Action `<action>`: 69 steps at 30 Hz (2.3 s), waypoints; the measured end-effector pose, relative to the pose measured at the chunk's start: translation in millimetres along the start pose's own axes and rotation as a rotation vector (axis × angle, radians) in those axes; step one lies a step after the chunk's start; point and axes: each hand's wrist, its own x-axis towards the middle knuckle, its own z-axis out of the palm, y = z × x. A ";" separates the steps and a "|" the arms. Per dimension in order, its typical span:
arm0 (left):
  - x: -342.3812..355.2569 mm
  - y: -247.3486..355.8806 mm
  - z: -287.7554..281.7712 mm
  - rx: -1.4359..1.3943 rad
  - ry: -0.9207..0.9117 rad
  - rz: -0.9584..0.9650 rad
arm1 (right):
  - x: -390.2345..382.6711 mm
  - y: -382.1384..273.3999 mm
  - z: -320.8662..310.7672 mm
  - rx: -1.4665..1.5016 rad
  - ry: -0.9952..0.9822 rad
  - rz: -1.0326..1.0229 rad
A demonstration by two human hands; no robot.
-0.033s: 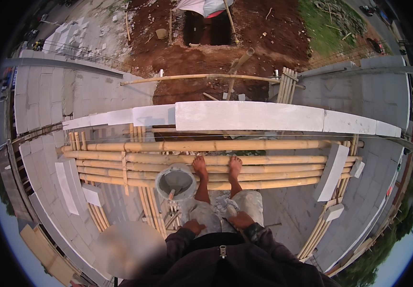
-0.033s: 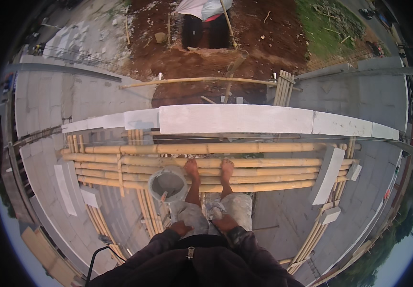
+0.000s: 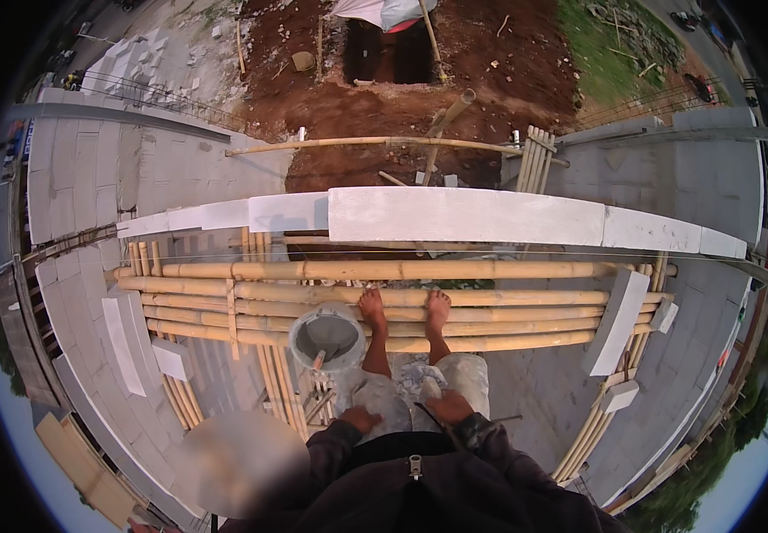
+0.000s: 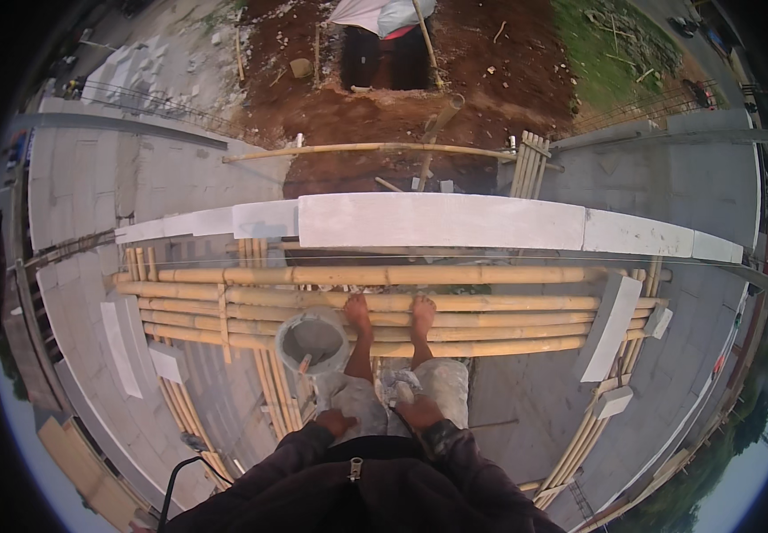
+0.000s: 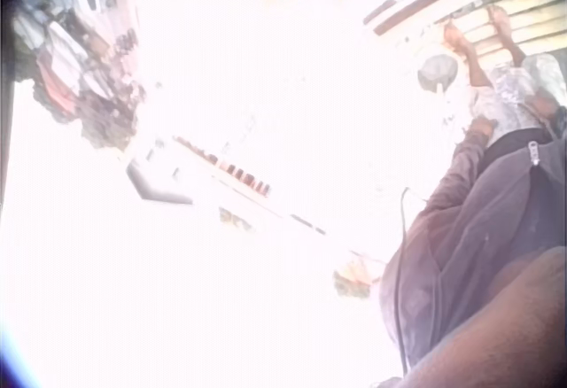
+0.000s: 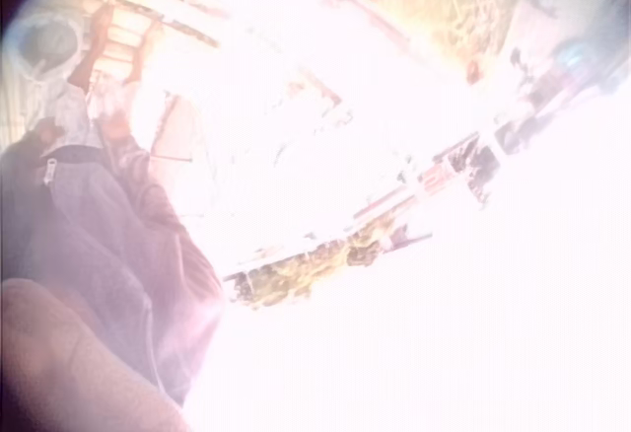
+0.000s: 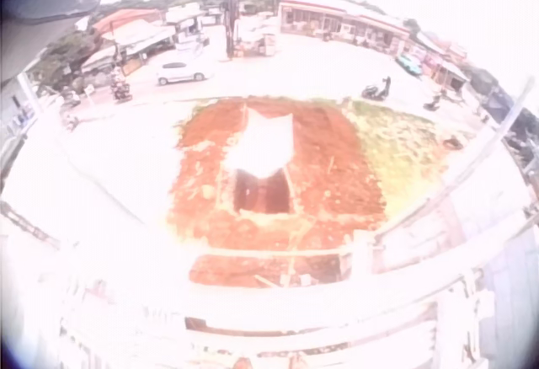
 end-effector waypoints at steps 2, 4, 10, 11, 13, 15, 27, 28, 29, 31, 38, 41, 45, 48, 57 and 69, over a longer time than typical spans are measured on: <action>6.4 3.9 -13.1 -0.050 0.191 -0.007 | -11.2 -15.3 -10.2 -0.033 0.204 -0.153; 23.0 14.6 -48.1 -0.254 0.564 0.065 | -20.1 -37.8 -38.2 0.012 0.248 -0.262; 68.6 77.6 -212.7 -1.161 0.924 0.778 | -57.6 -154.5 -137.5 -0.016 0.337 -0.819; 69.1 87.4 -238.8 -1.135 0.963 0.789 | -64.5 -176.0 -151.1 0.054 0.349 -0.746; 65.9 103.5 -282.5 -1.064 0.888 0.951 | -48.1 -222.3 -177.7 0.025 0.514 -0.869; 62.7 123.9 -313.9 -0.926 0.811 0.934 | -7.7 -265.8 -204.5 -0.154 0.674 -0.983; 49.1 134.4 -334.2 -0.669 0.783 0.777 | 114.2 -273.3 -237.6 -0.953 0.616 -1.177; 51.7 136.0 -331.6 -0.657 0.794 0.779 | 112.8 -271.5 -237.8 -0.939 0.619 -1.188; 54.2 137.3 -330.3 -0.668 0.787 0.801 | 112.3 -270.6 -237.0 -0.937 0.611 -1.208; 56.5 138.0 -333.2 -0.674 0.798 0.849 | 109.5 -276.1 -242.3 -0.940 0.583 -1.026; 64.4 108.3 -314.5 -0.834 0.800 0.891 | 99.2 -287.9 -253.6 -1.146 0.473 -0.729; 86.5 54.8 -267.6 -0.990 0.868 0.845 | 100.1 -281.0 -248.9 -1.124 0.509 -0.971; 94.9 -42.7 -170.9 -0.841 0.776 0.483 | 99.5 -272.1 -246.1 -1.119 0.598 -1.140; 65.8 -103.0 -107.5 -0.568 0.731 0.445 | 98.2 -272.6 -247.8 -1.066 0.515 -0.968; 16.0 -158.4 -95.6 -0.412 0.789 0.184 | 112.8 -282.9 -267.9 -0.737 0.288 -0.816; -0.2 -203.0 -122.4 -0.544 0.997 0.105 | 114.2 -286.8 -259.4 -0.840 0.377 -0.738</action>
